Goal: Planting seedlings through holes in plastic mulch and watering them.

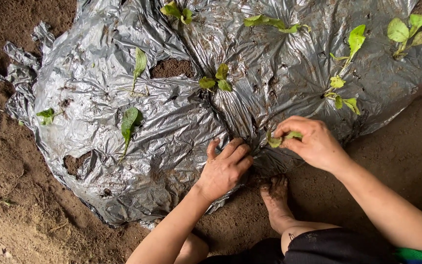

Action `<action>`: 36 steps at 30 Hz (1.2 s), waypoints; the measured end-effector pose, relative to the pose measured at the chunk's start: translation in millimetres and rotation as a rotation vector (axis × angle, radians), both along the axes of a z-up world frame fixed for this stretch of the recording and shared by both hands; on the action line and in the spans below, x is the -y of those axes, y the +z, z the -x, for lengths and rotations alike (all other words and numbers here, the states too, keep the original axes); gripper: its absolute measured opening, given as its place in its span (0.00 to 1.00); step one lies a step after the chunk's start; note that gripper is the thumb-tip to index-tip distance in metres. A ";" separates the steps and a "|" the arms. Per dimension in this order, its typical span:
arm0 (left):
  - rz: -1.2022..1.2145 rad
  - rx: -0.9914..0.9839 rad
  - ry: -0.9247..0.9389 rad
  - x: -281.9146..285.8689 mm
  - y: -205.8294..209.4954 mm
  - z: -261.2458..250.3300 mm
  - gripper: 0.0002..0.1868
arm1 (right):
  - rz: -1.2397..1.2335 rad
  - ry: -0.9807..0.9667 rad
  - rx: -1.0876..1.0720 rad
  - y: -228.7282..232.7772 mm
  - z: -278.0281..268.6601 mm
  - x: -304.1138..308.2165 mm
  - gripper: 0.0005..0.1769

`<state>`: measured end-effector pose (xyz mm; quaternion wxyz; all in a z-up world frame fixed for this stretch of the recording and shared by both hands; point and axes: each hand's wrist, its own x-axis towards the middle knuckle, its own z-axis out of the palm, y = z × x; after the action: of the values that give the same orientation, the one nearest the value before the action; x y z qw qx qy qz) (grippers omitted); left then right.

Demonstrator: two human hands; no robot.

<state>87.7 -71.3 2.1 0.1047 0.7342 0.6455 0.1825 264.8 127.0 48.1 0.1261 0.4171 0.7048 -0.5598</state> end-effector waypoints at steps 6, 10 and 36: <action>-0.018 -0.001 0.025 1.0 -1.8 -3.1 0.09 | -0.260 0.109 -0.224 -18.9 -16.8 33.2 0.04; -0.014 0.014 0.035 1.2 -1.8 -4.6 0.09 | -0.418 0.163 -0.377 -48.5 -23.4 45.7 0.05; 0.078 0.323 0.310 -27.5 12.7 -32.1 0.12 | 0.478 -0.590 -0.338 -66.3 -22.0 47.8 0.08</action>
<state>119.8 -43.9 14.7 0.2059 0.5830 0.7319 0.2866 286.8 79.2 -18.2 -0.0640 0.4624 0.4160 -0.7804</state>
